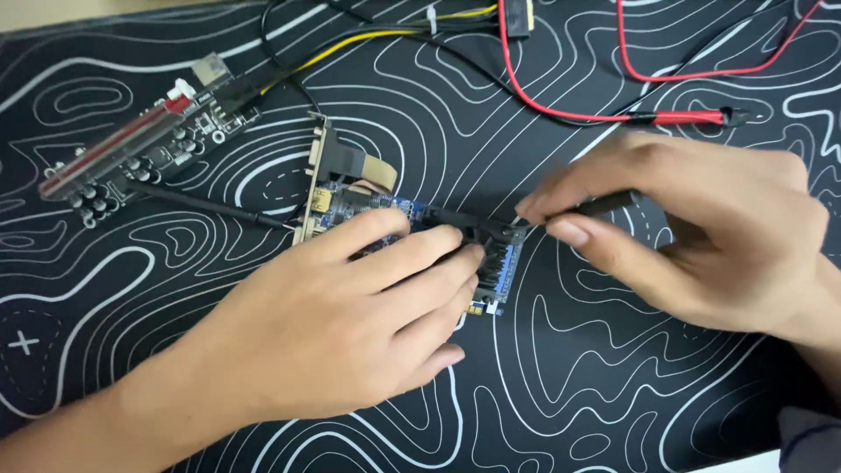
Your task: Cleaning a small cooling fan with a cloth and then reattaching it to a graphics card using a small probe tool
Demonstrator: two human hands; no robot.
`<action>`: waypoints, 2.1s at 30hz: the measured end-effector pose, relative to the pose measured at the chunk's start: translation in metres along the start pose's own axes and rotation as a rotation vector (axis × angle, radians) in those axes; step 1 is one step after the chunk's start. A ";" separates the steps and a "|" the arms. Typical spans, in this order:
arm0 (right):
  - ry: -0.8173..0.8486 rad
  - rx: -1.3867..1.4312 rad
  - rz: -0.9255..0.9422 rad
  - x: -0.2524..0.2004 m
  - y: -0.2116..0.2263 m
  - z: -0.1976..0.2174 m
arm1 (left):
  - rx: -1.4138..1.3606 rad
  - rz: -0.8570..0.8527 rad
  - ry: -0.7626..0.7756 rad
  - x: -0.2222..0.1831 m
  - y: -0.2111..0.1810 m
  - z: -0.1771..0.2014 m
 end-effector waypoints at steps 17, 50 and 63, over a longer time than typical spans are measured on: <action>0.134 0.103 0.139 -0.005 -0.008 -0.011 | -0.012 0.030 0.001 -0.004 0.005 -0.003; 0.073 0.059 0.356 0.012 0.003 -0.029 | -0.160 0.085 -0.135 -0.003 0.003 0.009; -0.035 0.183 0.224 0.003 -0.006 -0.038 | -0.026 0.188 -0.202 0.032 -0.013 0.012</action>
Point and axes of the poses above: each hand's wrist, its own x-axis towards the middle knuckle, its own z-axis out of the back of the hand, y = z × x, the point moved 3 cm from there along x, towards the middle knuckle, and after that the axes turned 5 degrees about -y, right-handed, at the moved point
